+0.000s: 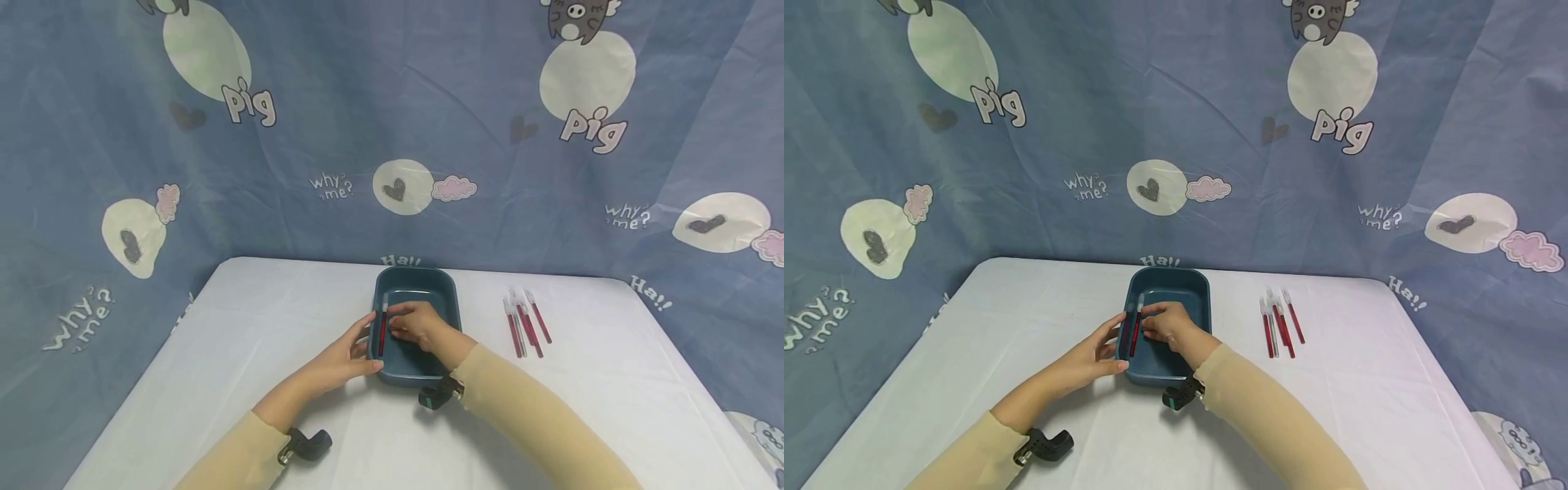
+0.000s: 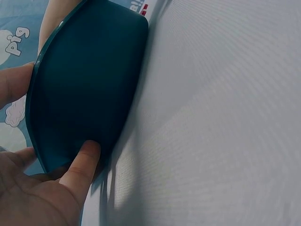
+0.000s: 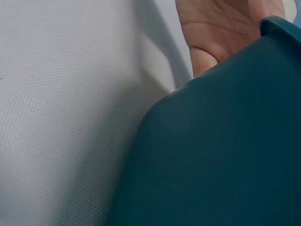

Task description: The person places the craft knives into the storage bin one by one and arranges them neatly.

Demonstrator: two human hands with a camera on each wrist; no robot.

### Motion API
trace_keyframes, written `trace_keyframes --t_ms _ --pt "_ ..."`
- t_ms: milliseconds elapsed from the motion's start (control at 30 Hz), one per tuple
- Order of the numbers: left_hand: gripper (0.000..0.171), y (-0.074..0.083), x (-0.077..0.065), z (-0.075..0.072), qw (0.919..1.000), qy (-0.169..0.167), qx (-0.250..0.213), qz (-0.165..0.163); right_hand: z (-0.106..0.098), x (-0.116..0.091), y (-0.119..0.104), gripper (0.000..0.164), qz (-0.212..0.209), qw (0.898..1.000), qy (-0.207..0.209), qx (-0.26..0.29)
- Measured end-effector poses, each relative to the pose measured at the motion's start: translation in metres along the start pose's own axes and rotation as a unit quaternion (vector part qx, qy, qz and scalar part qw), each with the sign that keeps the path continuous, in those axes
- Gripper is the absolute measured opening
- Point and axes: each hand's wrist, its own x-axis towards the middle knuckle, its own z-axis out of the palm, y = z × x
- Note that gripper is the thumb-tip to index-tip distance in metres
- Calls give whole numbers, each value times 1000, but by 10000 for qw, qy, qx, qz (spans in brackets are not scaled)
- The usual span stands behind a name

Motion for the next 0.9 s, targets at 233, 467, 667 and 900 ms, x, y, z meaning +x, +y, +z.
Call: trace_keyframes --t_ms 233,467,667,900 --pt "93 2 -1 0 10000 -30 -11 36 -2 -2 -3 33 111 9998 -32 185" --pt "93 1 -2 0 10000 -42 27 66 -5 -7 -7 32 -88 9993 -7 361" --pt "93 0 -2 0 9999 -90 53 122 -11 -15 -14 32 -436 9984 -103 334" --pt "93 0 0 0 9999 -13 92 88 -20 -31 -27 33 -817 9961 -249 -239"
